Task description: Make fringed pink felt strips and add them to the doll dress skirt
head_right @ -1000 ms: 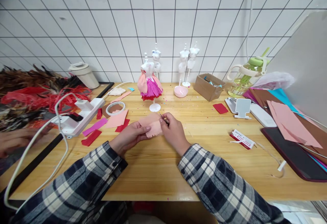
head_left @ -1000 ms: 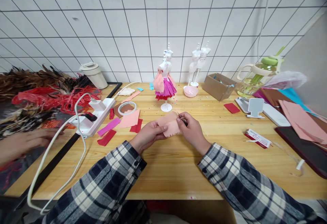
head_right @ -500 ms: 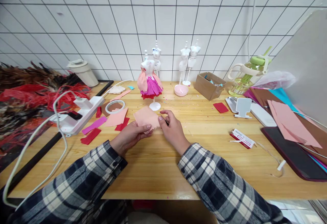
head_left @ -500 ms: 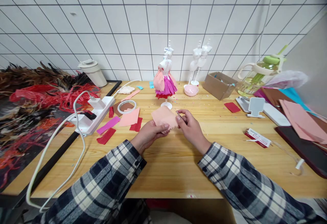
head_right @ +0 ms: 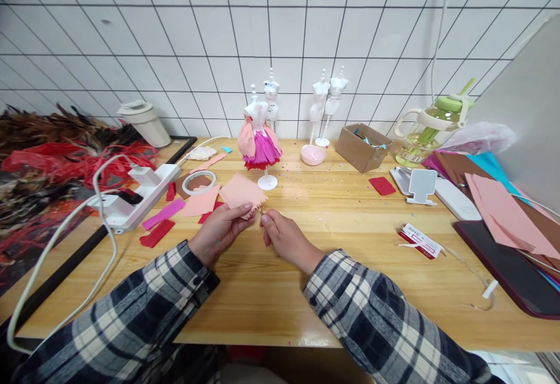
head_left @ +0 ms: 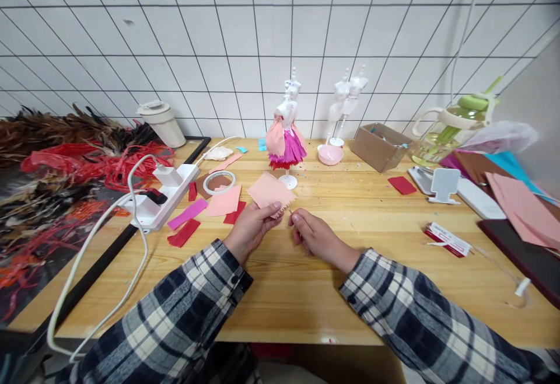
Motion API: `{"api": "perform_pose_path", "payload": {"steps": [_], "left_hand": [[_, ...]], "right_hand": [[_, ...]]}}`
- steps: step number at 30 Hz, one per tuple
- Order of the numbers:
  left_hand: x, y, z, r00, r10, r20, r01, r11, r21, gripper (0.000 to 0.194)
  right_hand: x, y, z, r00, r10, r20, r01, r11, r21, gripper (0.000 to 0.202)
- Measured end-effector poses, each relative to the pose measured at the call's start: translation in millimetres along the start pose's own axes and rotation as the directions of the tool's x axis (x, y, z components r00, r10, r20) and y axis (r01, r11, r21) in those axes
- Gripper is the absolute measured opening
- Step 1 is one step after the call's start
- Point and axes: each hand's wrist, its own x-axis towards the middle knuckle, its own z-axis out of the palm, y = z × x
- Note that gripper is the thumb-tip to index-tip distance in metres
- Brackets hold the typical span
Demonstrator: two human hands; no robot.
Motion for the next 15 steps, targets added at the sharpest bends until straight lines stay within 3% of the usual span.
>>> {"api": "perform_pose_path", "payload": {"steps": [4,15], "left_hand": [[-2.3,-0.9,2.6,1.0,0.014,0.027,-0.015,1.0,0.02,0.027],[-3.1,-0.7,5.6,0.999,0.02,0.034,-0.02,1.0,0.01,0.029]], "right_hand": [[0.3,-0.2,-0.6,0.996,-0.079,-0.04,0.076,0.995,-0.058,0.035],[1.3,-1.7,-0.6,0.994,-0.103,-0.043,0.097,0.988,-0.119,0.037]]}}
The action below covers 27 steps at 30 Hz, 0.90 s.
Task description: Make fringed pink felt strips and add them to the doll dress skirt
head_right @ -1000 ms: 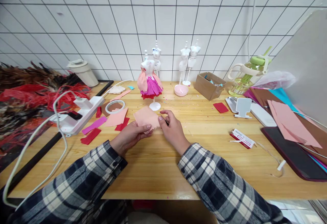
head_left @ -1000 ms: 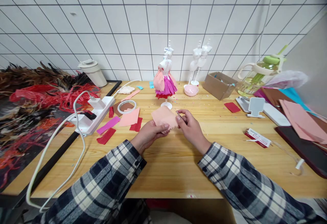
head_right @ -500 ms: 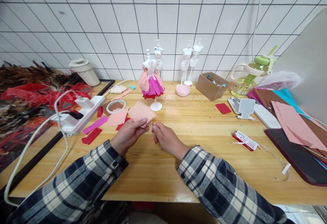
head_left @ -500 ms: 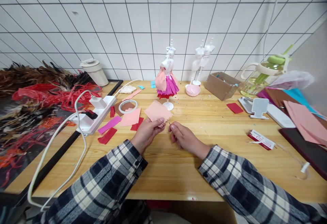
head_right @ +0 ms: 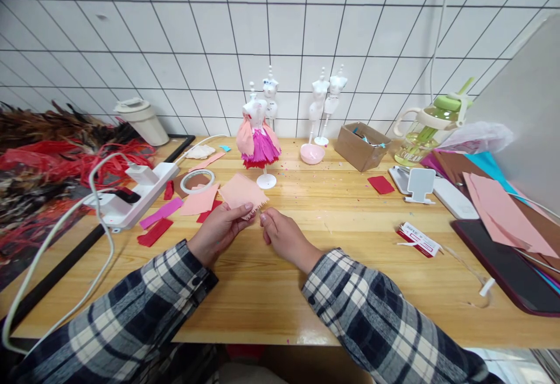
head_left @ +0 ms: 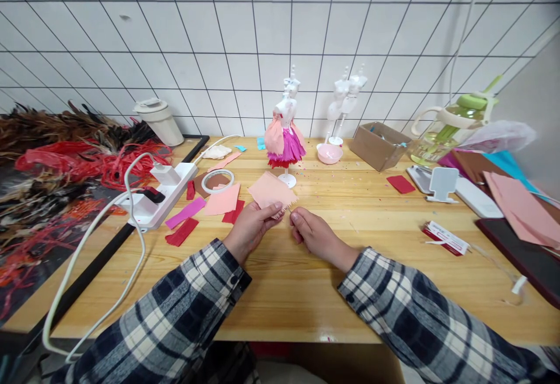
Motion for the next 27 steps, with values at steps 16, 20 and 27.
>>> {"api": "perform_pose_path", "payload": {"steps": [16,20,27], "left_hand": [[0.2,-1.3,-0.4,1.0,-0.012,0.011,0.012,1.0,-0.002,0.026],[0.5,0.5,-0.8,1.0,-0.006,-0.002,0.006,1.0,0.004,0.026],[2.0,1.6,-2.8,0.999,0.025,-0.027,-0.025,1.0,0.015,0.026]], "right_hand": [[0.6,-5.5,-2.5,1.0,-0.001,0.003,0.002,0.999,-0.052,0.038],[0.2,-8.2,-4.7,0.997,0.07,0.027,-0.069,0.997,-0.033,0.035],[-0.1,-5.3,-3.3,0.977,0.186,0.108,-0.189,0.982,0.015,0.033]]}}
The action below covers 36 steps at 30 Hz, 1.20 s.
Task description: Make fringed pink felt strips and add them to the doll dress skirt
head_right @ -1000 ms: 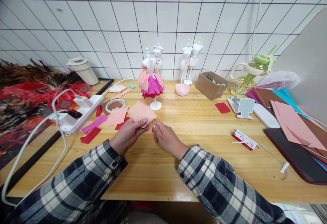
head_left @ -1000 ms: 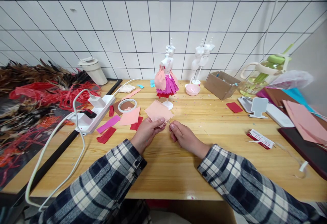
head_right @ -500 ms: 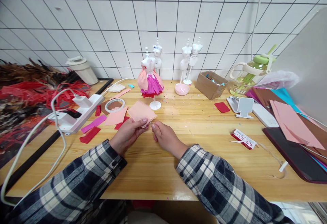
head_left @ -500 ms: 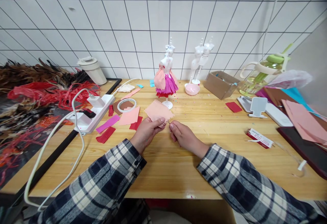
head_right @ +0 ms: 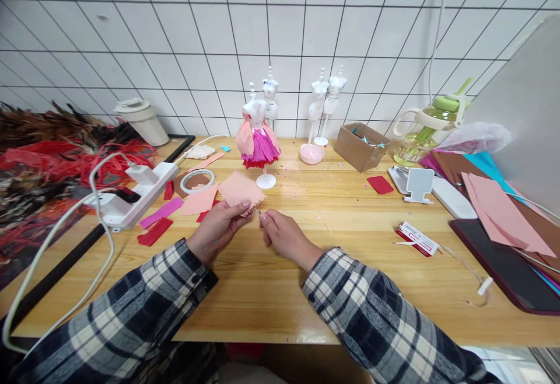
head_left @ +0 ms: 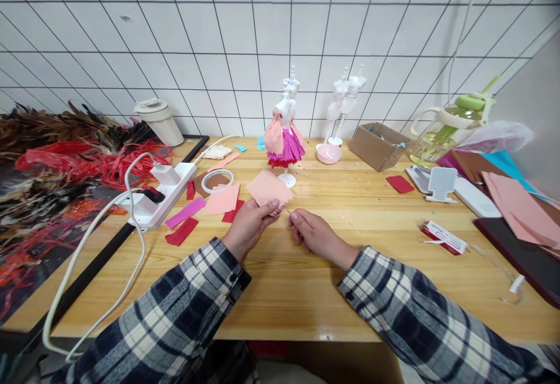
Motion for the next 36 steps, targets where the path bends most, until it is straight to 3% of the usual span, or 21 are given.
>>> {"api": "perform_pose_path", "payload": {"steps": [3,7,10,15,18,21,25,28,30,31,33,36], "left_hand": [[1.5,-0.4,-1.5,1.0,0.012,-0.004,-0.012,1.0,0.007,0.027],[5.4,1.5,-5.4,0.995,0.057,-0.08,-0.058,0.998,-0.014,0.026],[7.7,3.3,-8.2,0.994,0.035,-0.103,-0.037,0.999,-0.021,0.022],[9.2,2.6,-10.8,0.996,0.029,-0.079,-0.029,1.0,0.002,0.021],[9.1,1.6,-11.9,0.997,0.043,-0.067,-0.041,0.999,0.036,0.024],[8.2,1.0,-11.7,0.998,0.042,-0.052,-0.036,0.994,0.105,0.025],[7.2,-0.9,-9.2,1.0,0.002,0.016,-0.005,0.984,0.177,0.03],[6.5,-1.7,-8.5,0.998,0.047,0.048,-0.055,0.983,0.176,0.034],[4.4,-1.4,-8.7,0.993,0.044,0.11,-0.066,0.977,0.203,0.037],[2.6,-1.3,-8.5,0.988,0.021,0.155,-0.058,0.97,0.236,0.038],[-2.2,-1.8,-6.9,0.97,-0.031,0.24,-0.052,0.941,0.335,0.039],[-8.9,-3.8,-2.5,0.95,-0.036,0.309,-0.142,0.834,0.533,0.04]], "right_hand": [[0.6,-0.5,-6.8,0.997,-0.067,-0.049,0.056,0.976,-0.208,0.032],[0.3,-2.0,-25.7,0.968,-0.138,-0.211,-0.001,0.835,-0.551,0.02],[1.0,1.6,-37.7,0.955,-0.16,-0.249,-0.018,0.81,-0.586,0.028],[4.4,10.2,-41.7,0.956,-0.252,-0.149,0.134,0.83,-0.541,0.065],[5.4,12.2,-39.5,0.953,-0.224,-0.206,0.074,0.828,-0.555,0.065],[6.9,17.1,-37.4,0.957,-0.183,-0.227,-0.015,0.746,-0.665,0.061],[12.4,28.6,-36.3,0.942,-0.24,-0.235,0.007,0.715,-0.699,0.069],[15.8,29.8,-38.1,0.891,-0.344,-0.296,0.085,0.768,-0.635,0.066],[15.2,24.0,-39.0,0.864,-0.359,-0.354,0.147,0.851,-0.505,0.055],[14.1,19.7,-38.7,0.869,-0.328,-0.371,0.177,0.905,-0.387,0.049],[11.2,10.7,-35.9,0.922,-0.219,-0.32,0.21,0.976,-0.062,0.045],[8.3,2.5,-27.9,0.983,-0.125,-0.137,0.164,0.934,0.317,0.041]]}}
